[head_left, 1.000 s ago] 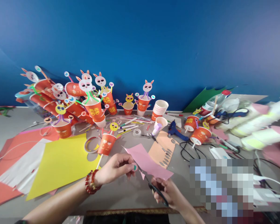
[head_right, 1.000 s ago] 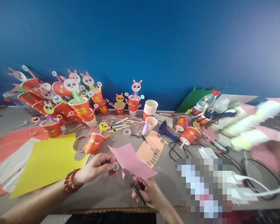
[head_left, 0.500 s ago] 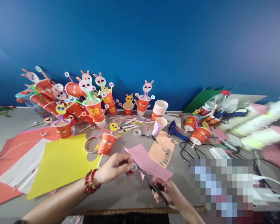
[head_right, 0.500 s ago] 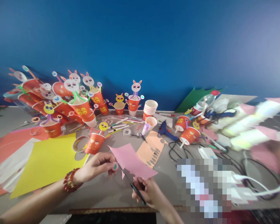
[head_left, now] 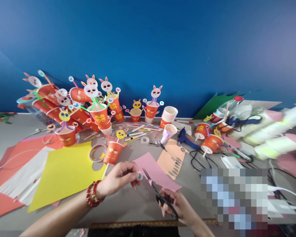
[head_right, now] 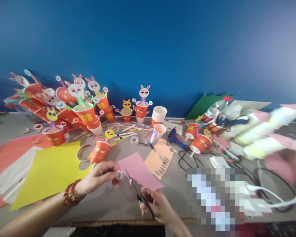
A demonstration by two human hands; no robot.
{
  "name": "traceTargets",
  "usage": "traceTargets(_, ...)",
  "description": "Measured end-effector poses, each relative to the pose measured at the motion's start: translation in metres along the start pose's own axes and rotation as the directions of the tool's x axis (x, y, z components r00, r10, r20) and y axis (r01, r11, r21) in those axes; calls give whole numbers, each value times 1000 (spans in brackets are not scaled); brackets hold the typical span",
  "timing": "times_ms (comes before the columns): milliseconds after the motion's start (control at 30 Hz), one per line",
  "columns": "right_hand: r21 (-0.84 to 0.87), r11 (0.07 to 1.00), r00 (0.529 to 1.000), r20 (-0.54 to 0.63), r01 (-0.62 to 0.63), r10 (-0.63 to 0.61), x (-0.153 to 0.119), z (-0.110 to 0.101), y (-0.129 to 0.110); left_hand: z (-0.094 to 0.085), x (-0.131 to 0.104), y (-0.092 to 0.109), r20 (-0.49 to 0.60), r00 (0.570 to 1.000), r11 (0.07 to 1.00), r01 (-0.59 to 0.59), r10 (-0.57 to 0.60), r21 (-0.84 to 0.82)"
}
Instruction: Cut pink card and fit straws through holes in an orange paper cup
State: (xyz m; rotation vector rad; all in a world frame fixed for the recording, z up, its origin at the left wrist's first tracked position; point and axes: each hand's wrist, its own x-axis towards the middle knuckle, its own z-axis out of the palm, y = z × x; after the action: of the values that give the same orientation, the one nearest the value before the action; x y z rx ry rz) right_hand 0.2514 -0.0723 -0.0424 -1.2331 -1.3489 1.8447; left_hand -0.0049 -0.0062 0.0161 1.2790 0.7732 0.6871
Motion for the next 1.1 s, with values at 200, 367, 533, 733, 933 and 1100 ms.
traceTargets(200, 118, 992, 992, 114, 39, -53, -12, 0, -2, 1, -4, 1, -52, 999, 999, -1, -1, -35)
traceTargets(367, 227, 971, 966, 226, 72, -124, -26, -7, -18, 1, -2, -3, -94, 995, 1000, 11, -13, -25)
traceTargets(533, 224, 962, 982, 68, 159, -178, -16, -5, -41, 5, 0, -10, -99, 995, 998, 11, -17, -58)
traceTargets(733, 145, 976, 969, -213, 162, -129, 31, 15, -55, 14, 3, -22, -123, 992, 992, 2, -17, -128)
traceTargets(933, 51, 975, 959, -198, 215, -201, 57, 28, -52, 15, 5, -37, -230, 973, 982, -30, -14, -185)
traceTargets(1100, 90, 969, 949, -242, 231, -204, 69, 33, -57, 16, 6, -42, -251, 968, 981, -41, -8, -189)
